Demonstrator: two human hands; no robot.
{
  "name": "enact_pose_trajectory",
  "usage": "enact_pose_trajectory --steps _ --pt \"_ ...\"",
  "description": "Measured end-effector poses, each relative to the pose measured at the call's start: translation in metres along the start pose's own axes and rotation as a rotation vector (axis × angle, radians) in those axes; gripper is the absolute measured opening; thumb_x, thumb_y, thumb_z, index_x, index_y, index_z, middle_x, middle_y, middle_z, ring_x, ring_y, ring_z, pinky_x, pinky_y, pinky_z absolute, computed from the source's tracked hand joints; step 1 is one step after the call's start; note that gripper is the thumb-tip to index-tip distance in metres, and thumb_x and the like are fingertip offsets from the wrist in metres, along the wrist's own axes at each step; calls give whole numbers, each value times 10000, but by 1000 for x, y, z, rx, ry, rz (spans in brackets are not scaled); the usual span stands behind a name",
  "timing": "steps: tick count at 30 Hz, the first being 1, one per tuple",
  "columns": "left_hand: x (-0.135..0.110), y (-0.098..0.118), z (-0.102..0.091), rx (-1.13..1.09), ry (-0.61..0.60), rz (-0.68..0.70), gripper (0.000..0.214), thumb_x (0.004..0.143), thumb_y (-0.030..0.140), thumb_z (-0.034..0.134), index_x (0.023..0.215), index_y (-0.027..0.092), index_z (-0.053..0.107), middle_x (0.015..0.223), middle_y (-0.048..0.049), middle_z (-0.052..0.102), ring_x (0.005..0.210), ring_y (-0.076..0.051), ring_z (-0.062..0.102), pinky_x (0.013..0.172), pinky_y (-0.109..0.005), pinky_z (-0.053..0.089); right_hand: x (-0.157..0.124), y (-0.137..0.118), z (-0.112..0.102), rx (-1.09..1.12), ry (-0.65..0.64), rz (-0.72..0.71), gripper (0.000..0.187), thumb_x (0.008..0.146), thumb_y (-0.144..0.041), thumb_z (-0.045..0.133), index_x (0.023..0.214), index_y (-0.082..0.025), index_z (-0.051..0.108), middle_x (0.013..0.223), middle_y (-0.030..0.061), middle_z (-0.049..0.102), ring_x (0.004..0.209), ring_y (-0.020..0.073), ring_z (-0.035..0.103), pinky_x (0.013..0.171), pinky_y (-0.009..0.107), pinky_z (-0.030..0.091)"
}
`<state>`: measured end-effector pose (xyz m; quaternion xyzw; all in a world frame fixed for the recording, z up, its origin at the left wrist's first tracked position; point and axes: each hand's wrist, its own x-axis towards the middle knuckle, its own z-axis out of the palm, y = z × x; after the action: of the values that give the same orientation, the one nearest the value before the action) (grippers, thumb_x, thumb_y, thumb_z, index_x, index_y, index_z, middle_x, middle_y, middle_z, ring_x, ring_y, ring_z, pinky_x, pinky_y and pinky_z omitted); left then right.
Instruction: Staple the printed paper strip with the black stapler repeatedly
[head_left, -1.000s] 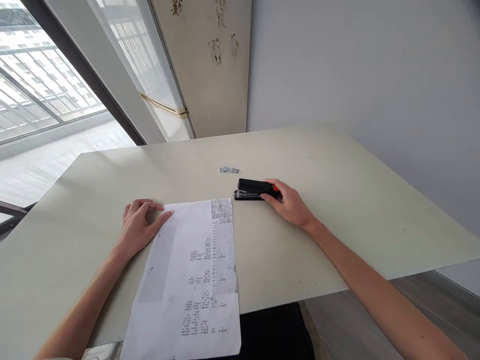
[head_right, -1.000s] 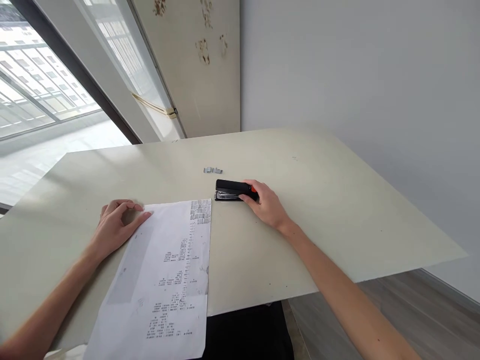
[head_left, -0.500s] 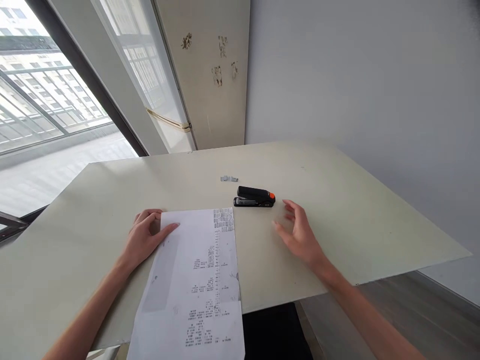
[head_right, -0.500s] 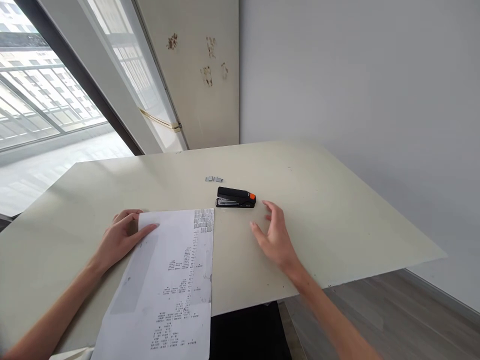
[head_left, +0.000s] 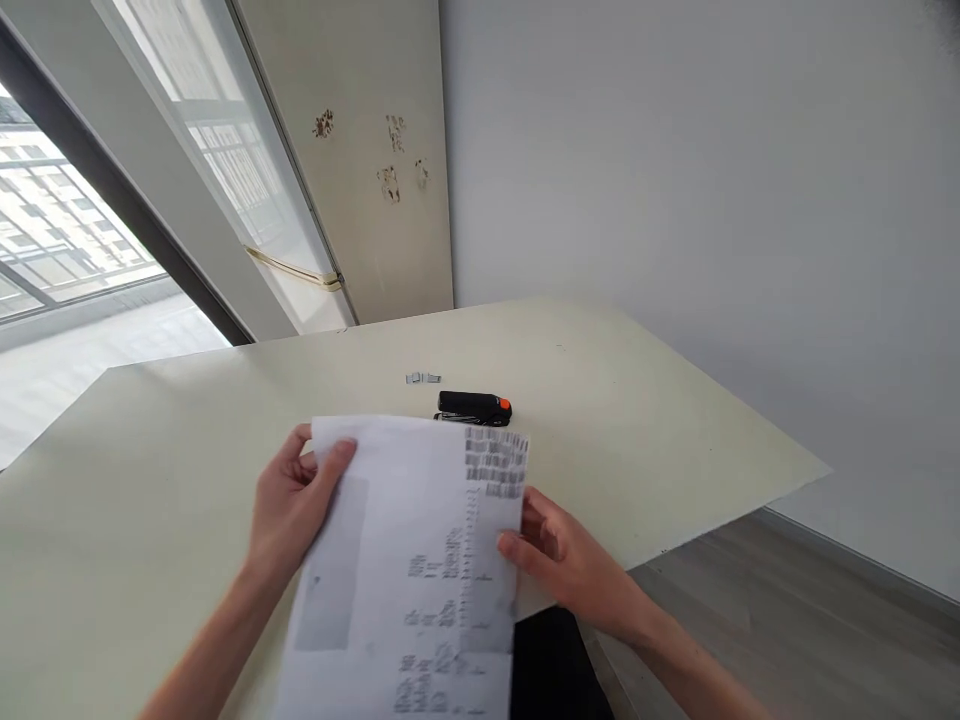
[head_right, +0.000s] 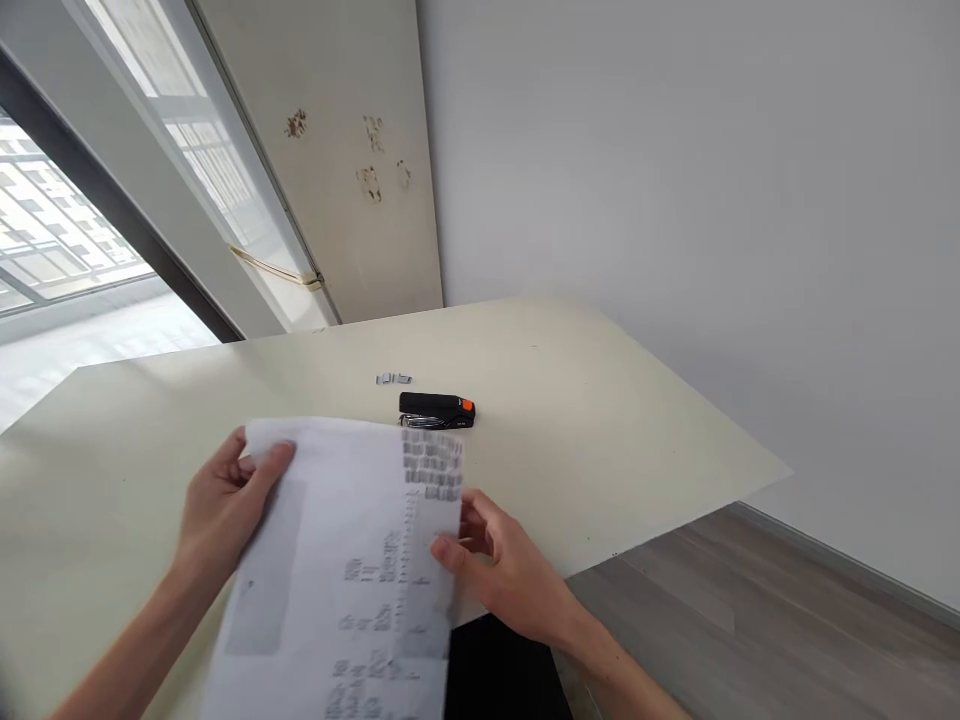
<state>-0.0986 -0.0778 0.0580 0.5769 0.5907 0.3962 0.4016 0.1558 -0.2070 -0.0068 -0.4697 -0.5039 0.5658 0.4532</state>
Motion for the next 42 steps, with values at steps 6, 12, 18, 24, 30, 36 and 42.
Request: enact_pose_trajectory --steps 6,12,18,24,30,36,42 --pt "16 10 49 -19 -400 248 528 909 649 647 1246 248 579 737 5 723 671 -198 684 586 -274 534 -13 -6 -70 -141 424 102 446 930 -668 619 1103 -279 753 1013 67 796 902 328 757 806 499 636" --pt "52 -26 57 -17 -496 321 538 979 643 551 1326 233 522 1163 -122 759 901 -226 725 708 -342 575 3 -3 -204 -681 714 206 480 966 -593 555 1214 -209 699 1098 122 778 949 310 745 800 431 604" --pt "61 -56 24 -25 -435 238 516 962 660 575 1213 211 609 1035 -94 760 805 -199 699 722 -335 571 16 26 -214 -1146 730 123 705 991 -554 503 1539 -111 475 1603 239 470 1501 421 403 1216 617 326" --pt "68 -69 -7 -9 -356 209 490 957 672 579 1105 213 662 938 -72 747 768 -206 671 768 -350 563 26 61 -199 -1284 570 216 715 1065 -637 219 1630 -231 386 1763 96 206 1630 343 143 1300 598 170" --pt "69 -77 -4 53 -367 210 472 957 677 574 1070 229 669 917 -58 744 749 -195 648 702 -313 519 39 34 -189 -1189 626 88 658 1068 -597 289 1550 -191 479 1721 132 320 1613 347 215 1282 588 252" --pt "67 -78 -4 61 -370 207 447 975 654 561 1063 228 669 912 -55 744 756 -190 644 717 -308 508 75 1 -106 -846 349 -175 540 1015 -585 532 1501 -350 505 1642 53 456 1506 297 432 1187 516 429" --pt "63 -77 -3 37 -352 194 438 979 642 562 1041 222 668 897 -48 736 747 -179 638 720 -303 499 135 10 -58 -572 223 -199 441 969 -511 626 1339 -273 597 1320 72 685 1201 263 638 1044 442 504"
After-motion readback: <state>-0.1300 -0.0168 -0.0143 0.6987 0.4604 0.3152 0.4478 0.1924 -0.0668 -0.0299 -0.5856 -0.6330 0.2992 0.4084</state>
